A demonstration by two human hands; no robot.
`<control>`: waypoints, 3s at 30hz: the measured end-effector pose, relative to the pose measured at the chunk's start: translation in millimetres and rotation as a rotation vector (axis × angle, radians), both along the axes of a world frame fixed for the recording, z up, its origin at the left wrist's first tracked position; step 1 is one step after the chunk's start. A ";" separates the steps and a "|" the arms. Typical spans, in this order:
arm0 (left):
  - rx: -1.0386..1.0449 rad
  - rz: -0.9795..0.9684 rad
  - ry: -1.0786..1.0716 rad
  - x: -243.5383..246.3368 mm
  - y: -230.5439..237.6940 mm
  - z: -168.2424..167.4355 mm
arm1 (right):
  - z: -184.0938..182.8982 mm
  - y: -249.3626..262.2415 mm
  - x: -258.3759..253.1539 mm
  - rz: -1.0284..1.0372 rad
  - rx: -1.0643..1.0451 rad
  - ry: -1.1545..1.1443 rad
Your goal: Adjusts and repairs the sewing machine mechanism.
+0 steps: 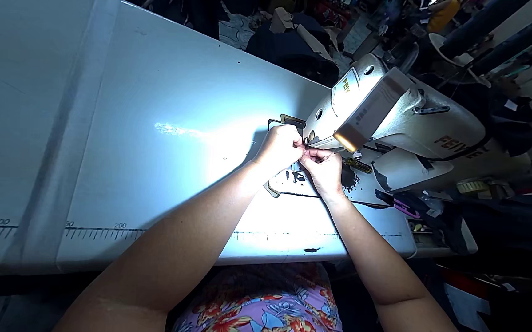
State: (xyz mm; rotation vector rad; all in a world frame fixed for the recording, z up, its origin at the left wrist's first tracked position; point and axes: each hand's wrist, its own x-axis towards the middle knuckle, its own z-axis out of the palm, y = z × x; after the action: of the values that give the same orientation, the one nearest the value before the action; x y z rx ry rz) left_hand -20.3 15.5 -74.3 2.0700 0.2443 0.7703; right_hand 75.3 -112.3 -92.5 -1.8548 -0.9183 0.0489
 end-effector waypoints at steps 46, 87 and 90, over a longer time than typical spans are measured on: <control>0.030 -0.049 0.001 5.2 3.7 -5.4 | 0.4 -0.5 1.1 0.051 -0.028 0.046; -0.090 0.093 -0.043 -3.9 1.8 -20.0 | 32.9 -106.9 146.6 0.363 -0.276 -0.418; -0.106 0.099 -0.019 -4.9 2.0 -17.7 | 32.4 -103.4 143.6 0.334 -0.229 -0.459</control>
State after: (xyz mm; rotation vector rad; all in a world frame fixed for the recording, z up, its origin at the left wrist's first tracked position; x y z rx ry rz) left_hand -25.2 17.4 -92.0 1.9616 0.3716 0.8189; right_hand 218.9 -215.7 -60.2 -1.9386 -1.5932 -0.0736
